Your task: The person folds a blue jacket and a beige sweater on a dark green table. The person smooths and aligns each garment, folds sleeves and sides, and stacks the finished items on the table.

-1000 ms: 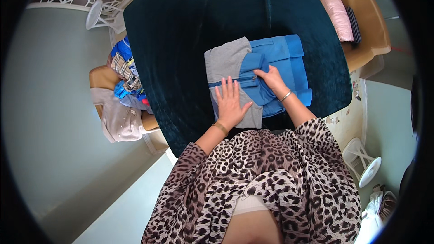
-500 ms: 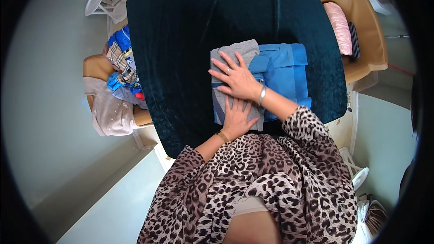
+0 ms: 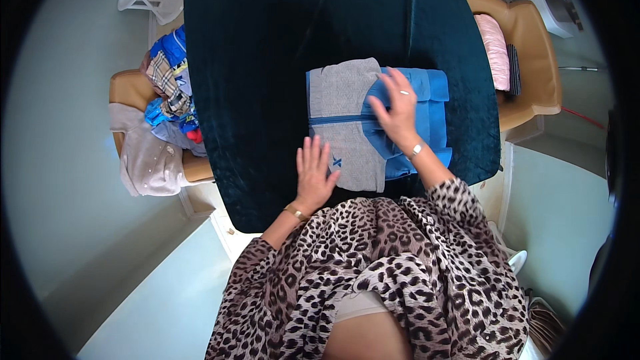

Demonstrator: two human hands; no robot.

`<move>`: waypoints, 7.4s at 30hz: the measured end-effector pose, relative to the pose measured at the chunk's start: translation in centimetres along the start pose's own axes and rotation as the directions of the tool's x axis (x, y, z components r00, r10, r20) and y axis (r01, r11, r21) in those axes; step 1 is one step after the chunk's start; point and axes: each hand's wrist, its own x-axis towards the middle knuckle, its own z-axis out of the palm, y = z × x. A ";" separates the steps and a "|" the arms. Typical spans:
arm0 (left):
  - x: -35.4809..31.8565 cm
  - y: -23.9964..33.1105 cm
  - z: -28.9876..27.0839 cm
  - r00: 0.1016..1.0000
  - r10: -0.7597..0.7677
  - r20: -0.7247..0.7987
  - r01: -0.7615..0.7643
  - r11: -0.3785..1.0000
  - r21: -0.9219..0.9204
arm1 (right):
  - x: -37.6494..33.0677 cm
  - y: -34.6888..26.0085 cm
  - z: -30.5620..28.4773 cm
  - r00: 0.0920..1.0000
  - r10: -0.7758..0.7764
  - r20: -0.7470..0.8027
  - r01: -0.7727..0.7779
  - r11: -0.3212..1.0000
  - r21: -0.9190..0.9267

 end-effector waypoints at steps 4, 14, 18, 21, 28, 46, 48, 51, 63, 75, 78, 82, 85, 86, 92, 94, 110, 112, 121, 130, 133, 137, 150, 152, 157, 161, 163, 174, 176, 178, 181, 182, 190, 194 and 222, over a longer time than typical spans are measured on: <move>-1.3 -2.8 -0.2 0.992 0.077 0.098 -0.084 0.994 0.072 | -6.3 0.9 -1.3 0.714 0.671 0.201 -0.700 0.679 0.221; 4.1 1.3 0.2 0.949 0.185 0.257 -0.235 0.956 0.176 | -5.8 1.2 0.5 0.918 0.386 0.089 -0.385 0.923 -0.028; 3.9 1.3 0.5 0.933 0.226 0.280 -0.282 0.942 0.180 | -2.0 -3.6 -0.7 0.996 0.046 0.075 -0.035 0.988 -0.153; 4.6 2.8 1.4 0.927 0.227 0.299 -0.292 0.936 0.196 | -0.1 -5.5 2.0 0.953 -0.167 0.253 0.194 0.977 -0.085; 4.4 3.8 2.2 0.914 0.233 0.333 -0.304 0.935 0.180 | -0.2 -1.3 7.1 0.892 -0.202 0.405 0.248 0.967 -0.064; 7.5 -3.2 0.1 0.984 0.021 0.177 -0.072 0.956 0.285 | -8.6 -3.5 0.7 0.948 0.056 0.312 -0.039 0.997 -0.060; 7.2 -3.2 -0.3 0.987 0.025 0.157 -0.069 0.956 0.285 | -9.8 -2.7 -2.0 0.968 0.140 0.206 -0.129 0.989 -0.068; 8.0 -2.3 -0.1 0.992 0.101 0.075 -0.112 0.979 0.172 | -12.9 1.4 -2.4 0.877 0.481 -0.010 -0.477 0.873 0.103; 13.1 5.7 -2.4 0.712 -0.494 0.499 0.681 0.314 -0.661 | -5.7 -5.3 0.1 0.871 0.419 0.255 -0.485 0.816 0.314; 13.2 2.0 -1.8 0.689 -0.542 0.480 0.643 0.152 -0.751 | -9.4 4.6 -4.1 0.744 0.659 -0.111 -0.666 0.720 -0.195; 13.4 1.2 -1.3 0.708 -0.503 0.497 0.631 0.133 -0.764 | -10.4 8.4 -4.6 0.619 0.786 -0.001 -0.761 0.599 -0.249; 13.3 0.9 -1.5 0.686 -0.517 0.512 0.657 0.136 -0.742 | -8.1 9.8 -6.1 0.426 0.886 0.183 -0.874 0.455 -0.169; 13.3 1.3 -1.6 0.708 -0.502 0.497 0.632 0.138 -0.762 | -7.0 11.9 -7.3 0.351 0.851 0.392 -0.935 0.344 0.090; 13.2 1.3 -1.6 0.714 -0.496 0.493 0.627 0.143 -0.765 | -5.7 11.5 -8.3 0.201 0.853 0.481 -0.977 0.207 0.042; 15.1 6.7 -4.4 0.994 0.039 -0.104 -0.036 0.999 0.029 | -7.4 11.5 -8.4 0.437 0.816 0.379 -0.900 0.394 0.188; 17.1 7.9 -5.5 0.937 0.337 0.094 -0.349 0.904 0.247 | -10.7 11.7 -8.6 0.444 0.831 0.336 -0.893 0.377 0.248; 32.1 8.9 2.9 0.855 0.421 0.304 -0.451 0.892 0.035 | -15.0 2.1 -7.1 0.412 0.827 0.382 -0.891 0.280 0.357; 34.4 8.3 3.2 0.848 0.192 0.495 -0.255 0.965 0.064 | -14.8 2.0 -7.0 0.459 0.770 0.444 -0.831 0.195 0.521; 32.4 10.8 -1.3 0.746 0.375 0.550 -0.413 0.909 -0.060 | -12.6 -2.0 -8.4 0.543 0.695 0.472 -0.692 0.051 0.720; 24.3 3.9 -6.5 0.854 0.519 0.017 -0.490 0.817 -0.304 | -9.1 -9.6 -9.2 0.770 0.606 0.199 -0.635 0.700 0.326; 21.9 1.3 -6.2 0.956 0.284 -0.066 -0.278 0.818 -0.503 | -6.9 -10.9 -10.0 0.620 0.609 0.495 -0.780 0.407 0.476; 19.7 -1.4 -3.9 0.996 0.068 -0.062 -0.092 0.704 -0.704 | -6.7 -9.6 -7.7 0.652 0.408 0.639 -0.746 0.495 0.445; 16.5 3.6 -6.4 0.892 -0.188 0.412 0.430 0.068 -0.900 | -5.6 -10.5 -4.2 0.664 0.363 0.654 -0.571 0.811 0.129; 16.1 4.7 -5.1 0.924 -0.243 0.295 0.349 0.223 -0.910 | -5.8 -10.9 -3.2 0.686 0.353 0.637 -0.552 0.822 0.140; 16.3 1.6 -3.4 0.848 -0.373 0.376 0.463 0.178 -0.868 | -5.2 -10.3 -3.9 0.671 0.305 0.676 -0.619 0.732 0.284; 16.2 2.4 -5.2 0.725 -0.401 0.560 0.659 0.168 -0.733 | -8.3 -7.9 -2.0 0.887 0.206 0.414 -0.384 0.827 0.411; 16.2 2.0 -5.6 0.696 -0.393 0.601 0.704 0.205 -0.680 | -8.2 -7.8 -2.2 0.972 0.029 0.231 -0.086 0.966 0.244; 16.4 4.1 -4.7 0.868 -0.169 0.467 0.474 0.562 -0.678 | -4.6 -6.2 1.1 0.991 0.118 -0.068 -0.105 0.979 0.177; 16.7 4.6 -4.7 0.909 -0.136 0.395 0.399 0.557 -0.728 | -4.2 -5.2 1.0 0.967 0.218 -0.134 -0.183 0.955 0.234; 16.8 5.2 -5.2 0.896 -0.243 0.372 0.444 0.502 -0.742 | -4.0 -4.1 0.8 0.950 0.282 -0.134 -0.221 0.910 0.351; 16.2 1.6 -2.6 0.870 -0.432 0.238 0.485 0.662 -0.571 | -4.4 -2.6 0.8 0.919 0.387 -0.070 -0.281 0.771 0.571; 16.3 0.9 -2.1 0.861 -0.468 0.198 0.500 0.711 -0.495 | -4.5 -2.2 0.7 0.900 0.433 -0.037 -0.302 0.684 0.664; 15.6 4.1 0.8 0.998 -0.061 0.011 0.061 0.997 0.038 | -5.3 -1.2 0.1 0.777 0.605 0.173 -0.287 0.095 0.953; 17.8 5.0 0.4 0.934 -0.243 0.261 0.208 0.966 0.152 | -5.3 -1.2 0.3 0.777 0.606 0.170 -0.287 0.100 0.953; 23.7 5.6 1.3 0.620 -0.532 0.577 0.473 0.840 0.267 | -7.8 1.8 1.4 0.685 0.679 0.262 -0.266 -0.101 0.959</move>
